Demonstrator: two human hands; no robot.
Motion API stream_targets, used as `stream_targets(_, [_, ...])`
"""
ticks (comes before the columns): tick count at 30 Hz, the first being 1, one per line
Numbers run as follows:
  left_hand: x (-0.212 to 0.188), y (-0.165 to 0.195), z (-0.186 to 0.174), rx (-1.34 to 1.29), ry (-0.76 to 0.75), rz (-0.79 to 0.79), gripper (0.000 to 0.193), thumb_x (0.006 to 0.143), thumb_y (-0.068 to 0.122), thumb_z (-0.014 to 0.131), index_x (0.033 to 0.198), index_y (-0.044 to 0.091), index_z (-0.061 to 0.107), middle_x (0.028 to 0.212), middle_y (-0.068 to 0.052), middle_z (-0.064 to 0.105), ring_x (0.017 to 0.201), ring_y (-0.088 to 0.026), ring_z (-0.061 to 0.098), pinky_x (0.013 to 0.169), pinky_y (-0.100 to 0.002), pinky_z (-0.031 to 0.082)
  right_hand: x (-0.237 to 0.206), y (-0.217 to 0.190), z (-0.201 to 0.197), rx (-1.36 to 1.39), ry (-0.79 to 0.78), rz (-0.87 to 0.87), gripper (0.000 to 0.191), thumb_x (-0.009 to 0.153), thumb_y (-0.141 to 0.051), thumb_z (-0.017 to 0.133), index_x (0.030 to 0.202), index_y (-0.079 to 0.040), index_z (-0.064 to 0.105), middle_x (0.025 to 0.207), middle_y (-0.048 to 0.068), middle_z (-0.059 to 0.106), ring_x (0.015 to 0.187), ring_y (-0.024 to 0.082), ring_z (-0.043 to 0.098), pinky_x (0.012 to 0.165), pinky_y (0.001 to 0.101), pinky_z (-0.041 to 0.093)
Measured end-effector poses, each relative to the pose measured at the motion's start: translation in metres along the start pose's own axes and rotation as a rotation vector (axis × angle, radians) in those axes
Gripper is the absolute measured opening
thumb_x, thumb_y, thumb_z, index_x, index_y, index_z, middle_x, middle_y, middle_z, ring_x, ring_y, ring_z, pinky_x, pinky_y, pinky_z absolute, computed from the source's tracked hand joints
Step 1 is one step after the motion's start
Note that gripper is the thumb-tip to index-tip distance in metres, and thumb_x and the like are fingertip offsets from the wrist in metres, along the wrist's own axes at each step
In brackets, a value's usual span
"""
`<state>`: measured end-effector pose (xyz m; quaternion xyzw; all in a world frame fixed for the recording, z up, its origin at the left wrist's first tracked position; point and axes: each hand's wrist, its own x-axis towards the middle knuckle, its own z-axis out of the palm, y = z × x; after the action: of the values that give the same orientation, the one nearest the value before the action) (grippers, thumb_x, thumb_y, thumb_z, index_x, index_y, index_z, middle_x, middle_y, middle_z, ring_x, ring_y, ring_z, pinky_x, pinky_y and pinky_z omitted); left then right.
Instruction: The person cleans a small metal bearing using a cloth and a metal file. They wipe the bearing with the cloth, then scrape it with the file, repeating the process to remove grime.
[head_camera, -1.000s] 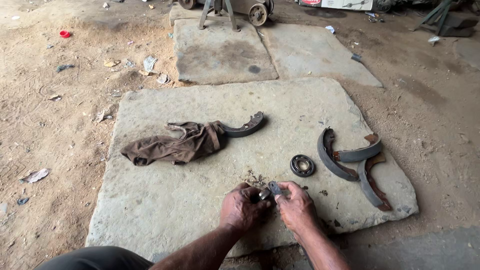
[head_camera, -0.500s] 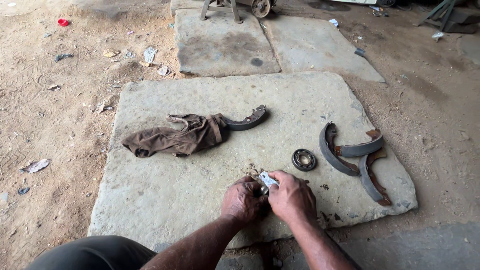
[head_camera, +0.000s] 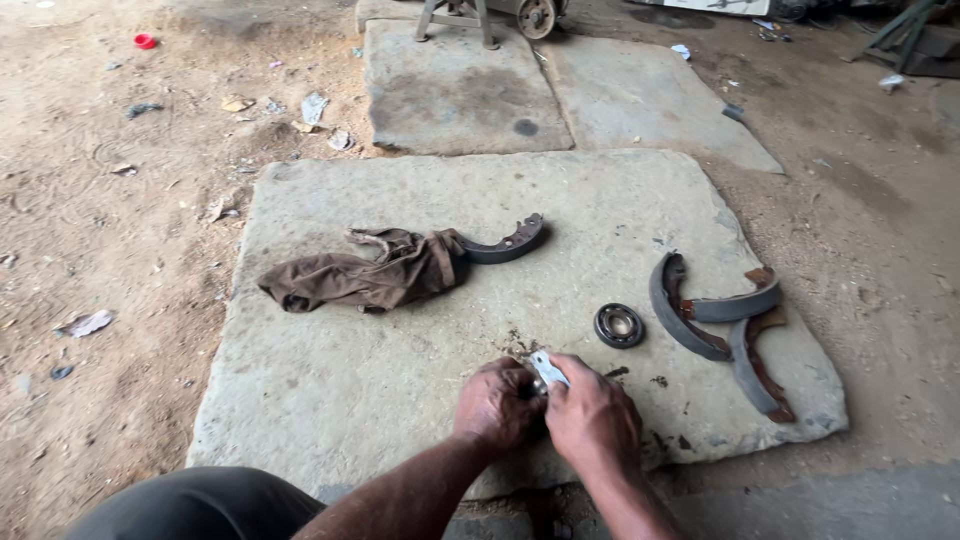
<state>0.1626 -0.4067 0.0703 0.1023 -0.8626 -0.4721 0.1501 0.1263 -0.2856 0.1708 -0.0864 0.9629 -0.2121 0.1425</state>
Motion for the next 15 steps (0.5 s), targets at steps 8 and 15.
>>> stream_targets(8, [0.0,-0.004,0.005,0.0,-0.049,-0.032,0.026,0.074,0.03,0.088,0.088,0.011,0.077,0.093,-0.009,0.071,0.089,-0.031,0.069,0.078,-0.041,0.056,0.021,0.014,0.005,0.035,0.092,0.049,0.035,0.092,-0.028,0.069,0.128,-0.03,0.07,0.114,0.008,0.077,0.101,0.029,0.071,0.087,0.0423,0.055])
stream_targets(15, [-0.002,-0.004,0.004,0.029,-0.039,-0.003,0.019,0.074,0.023,0.086,0.087,0.011,0.079,0.093,-0.006,0.072,0.09,-0.026,0.068,0.079,-0.039,0.056,0.015,0.024,0.025,0.137,-0.007,0.059,0.035,0.097,-0.024,0.065,0.131,-0.033,0.068,0.1,-0.004,0.079,0.059,0.008,0.061,0.049,0.0249,0.048])
